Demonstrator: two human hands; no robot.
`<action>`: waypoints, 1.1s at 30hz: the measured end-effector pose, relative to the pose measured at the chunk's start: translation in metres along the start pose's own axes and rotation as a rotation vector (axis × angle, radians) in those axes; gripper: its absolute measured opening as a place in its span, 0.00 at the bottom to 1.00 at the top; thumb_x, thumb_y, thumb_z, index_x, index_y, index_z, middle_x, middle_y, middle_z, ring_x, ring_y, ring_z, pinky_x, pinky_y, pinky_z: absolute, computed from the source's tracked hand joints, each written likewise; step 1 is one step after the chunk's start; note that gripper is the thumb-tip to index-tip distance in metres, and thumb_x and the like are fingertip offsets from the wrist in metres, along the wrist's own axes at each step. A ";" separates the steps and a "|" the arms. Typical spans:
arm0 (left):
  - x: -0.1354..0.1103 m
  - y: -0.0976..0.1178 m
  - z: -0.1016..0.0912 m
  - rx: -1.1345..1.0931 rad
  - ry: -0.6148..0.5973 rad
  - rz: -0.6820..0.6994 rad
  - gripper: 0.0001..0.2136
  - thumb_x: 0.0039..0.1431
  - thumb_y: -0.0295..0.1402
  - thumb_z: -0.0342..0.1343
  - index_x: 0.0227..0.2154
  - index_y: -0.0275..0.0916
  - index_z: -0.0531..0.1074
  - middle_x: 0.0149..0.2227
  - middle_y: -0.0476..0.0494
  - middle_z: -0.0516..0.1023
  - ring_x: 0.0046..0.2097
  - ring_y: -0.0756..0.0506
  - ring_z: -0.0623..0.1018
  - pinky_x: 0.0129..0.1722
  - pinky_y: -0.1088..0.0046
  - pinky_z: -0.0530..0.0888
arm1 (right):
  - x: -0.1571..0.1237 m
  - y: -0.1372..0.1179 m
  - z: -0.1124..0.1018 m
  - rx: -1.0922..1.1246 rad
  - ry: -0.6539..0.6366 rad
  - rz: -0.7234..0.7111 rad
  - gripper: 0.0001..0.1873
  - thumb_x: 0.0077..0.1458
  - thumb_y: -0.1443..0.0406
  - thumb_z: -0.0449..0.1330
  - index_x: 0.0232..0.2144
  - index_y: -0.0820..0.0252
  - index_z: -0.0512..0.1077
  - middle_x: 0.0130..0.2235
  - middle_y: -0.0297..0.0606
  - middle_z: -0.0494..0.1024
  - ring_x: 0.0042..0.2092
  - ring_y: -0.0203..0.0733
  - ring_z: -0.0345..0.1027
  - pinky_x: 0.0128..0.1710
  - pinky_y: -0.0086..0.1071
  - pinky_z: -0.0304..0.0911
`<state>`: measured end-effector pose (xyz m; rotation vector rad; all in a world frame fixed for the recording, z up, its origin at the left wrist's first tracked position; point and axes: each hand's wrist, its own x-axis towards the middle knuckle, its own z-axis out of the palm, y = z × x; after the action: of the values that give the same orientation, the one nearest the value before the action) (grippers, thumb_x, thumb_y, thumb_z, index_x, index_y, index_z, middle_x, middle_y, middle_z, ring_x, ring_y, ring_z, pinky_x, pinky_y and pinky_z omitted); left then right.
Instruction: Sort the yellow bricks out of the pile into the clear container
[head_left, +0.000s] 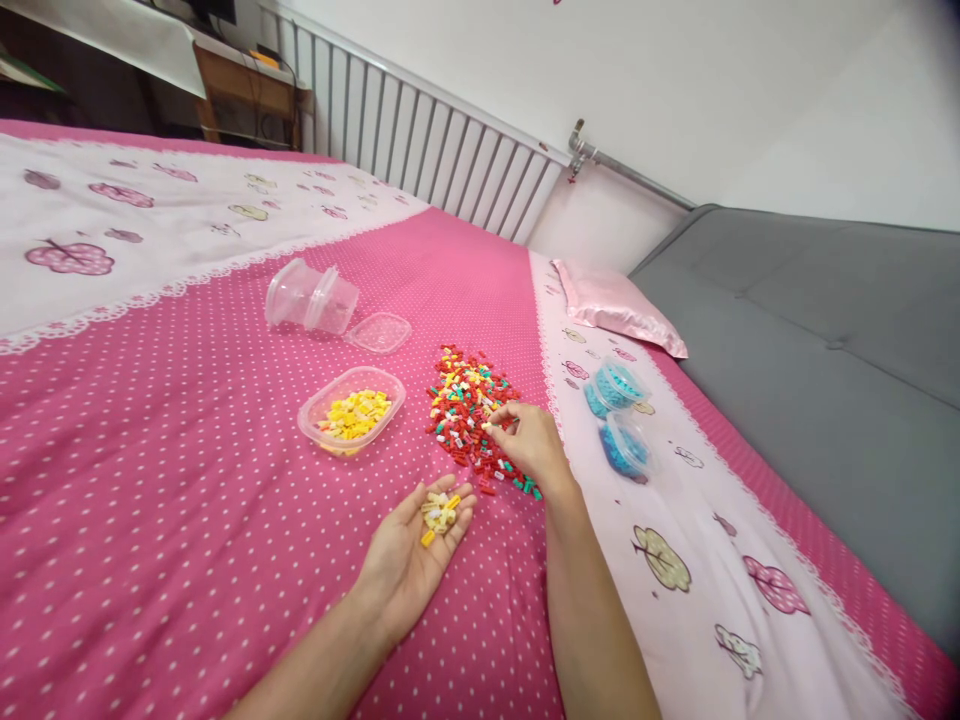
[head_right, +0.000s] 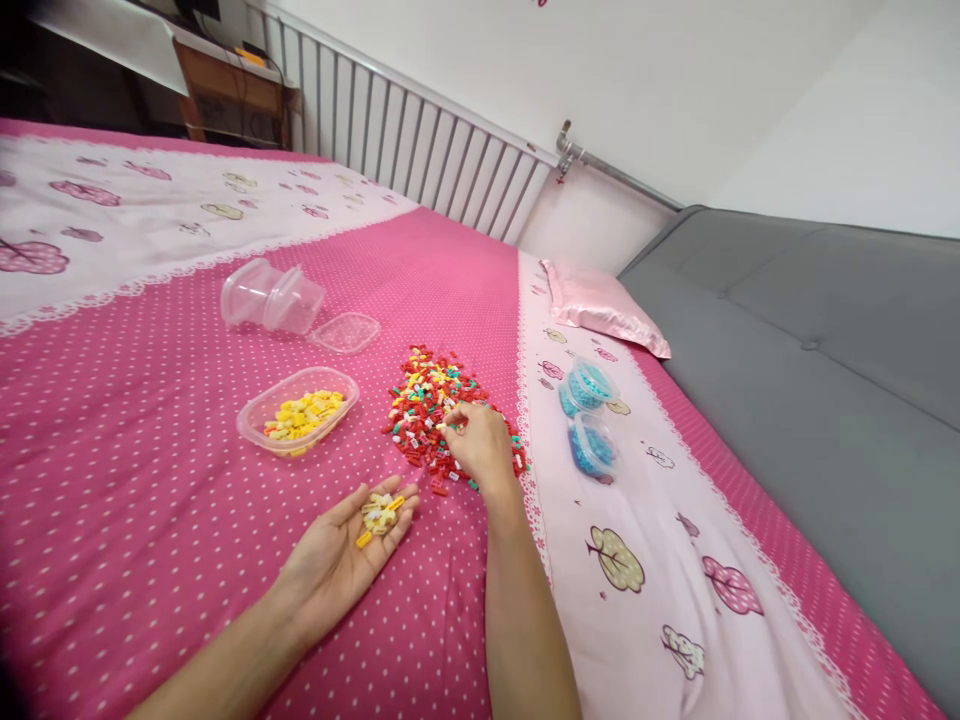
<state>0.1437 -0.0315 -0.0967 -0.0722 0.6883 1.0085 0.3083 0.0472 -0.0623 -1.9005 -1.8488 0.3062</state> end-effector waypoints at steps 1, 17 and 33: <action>0.000 0.000 0.000 0.000 0.002 0.001 0.12 0.64 0.28 0.43 0.45 0.28 0.65 0.38 0.31 0.77 0.36 0.45 0.80 0.39 0.72 0.78 | -0.002 -0.003 -0.004 0.046 -0.018 -0.023 0.06 0.48 0.64 0.63 0.30 0.59 0.77 0.27 0.35 0.78 0.26 0.36 0.66 0.31 0.30 0.59; 0.000 0.000 0.001 -0.050 0.011 -0.018 0.15 0.64 0.28 0.43 0.50 0.27 0.63 0.38 0.31 0.78 0.37 0.45 0.80 0.38 0.71 0.78 | -0.013 -0.014 -0.018 -0.071 0.063 0.103 0.12 0.51 0.71 0.58 0.37 0.54 0.77 0.39 0.34 0.81 0.38 0.40 0.73 0.42 0.32 0.63; -0.002 0.001 0.002 0.014 0.003 -0.012 0.14 0.64 0.28 0.43 0.48 0.27 0.64 0.38 0.29 0.78 0.34 0.45 0.80 0.32 0.74 0.77 | 0.004 0.019 0.013 -0.293 0.001 0.185 0.12 0.49 0.66 0.62 0.38 0.52 0.78 0.40 0.38 0.79 0.44 0.44 0.72 0.42 0.32 0.64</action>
<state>0.1432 -0.0312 -0.0936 -0.0652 0.6969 0.9923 0.3195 0.0541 -0.0825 -2.2743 -1.7992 0.0957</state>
